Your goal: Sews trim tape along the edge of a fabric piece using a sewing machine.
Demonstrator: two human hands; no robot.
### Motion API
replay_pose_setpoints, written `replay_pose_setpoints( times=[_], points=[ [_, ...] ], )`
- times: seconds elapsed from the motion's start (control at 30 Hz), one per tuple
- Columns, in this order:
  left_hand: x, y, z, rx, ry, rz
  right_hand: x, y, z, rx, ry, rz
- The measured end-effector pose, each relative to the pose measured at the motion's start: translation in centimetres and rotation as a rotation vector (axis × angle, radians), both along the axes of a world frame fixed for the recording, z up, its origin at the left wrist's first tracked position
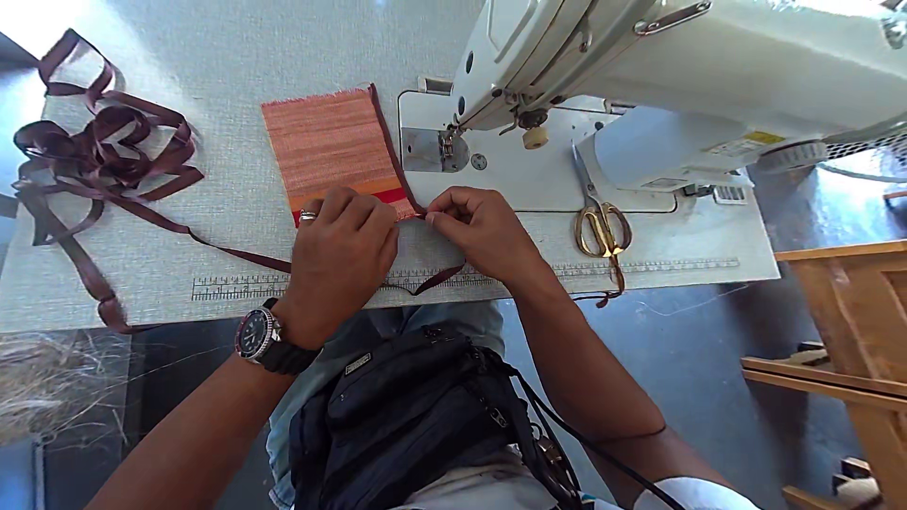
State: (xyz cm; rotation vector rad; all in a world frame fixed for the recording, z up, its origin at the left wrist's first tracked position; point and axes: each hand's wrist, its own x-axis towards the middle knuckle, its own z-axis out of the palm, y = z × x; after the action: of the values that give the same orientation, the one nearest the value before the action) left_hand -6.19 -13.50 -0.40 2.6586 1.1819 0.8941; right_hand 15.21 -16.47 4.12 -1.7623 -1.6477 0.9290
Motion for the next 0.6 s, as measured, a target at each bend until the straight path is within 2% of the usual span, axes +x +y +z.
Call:
replay_pose_setpoints(
  times=[0.37,0.6],
  points=[
    [1.6,-0.8,-0.4,-0.001,-0.084,0.012,0.0,-1.3,-0.1,0.028,0.054,0.067],
    [1.3,-0.7,-0.2,-0.105,-0.133,-0.027,-0.3,-2.1,-0.5,0.074,-0.049,0.018]
  ],
)
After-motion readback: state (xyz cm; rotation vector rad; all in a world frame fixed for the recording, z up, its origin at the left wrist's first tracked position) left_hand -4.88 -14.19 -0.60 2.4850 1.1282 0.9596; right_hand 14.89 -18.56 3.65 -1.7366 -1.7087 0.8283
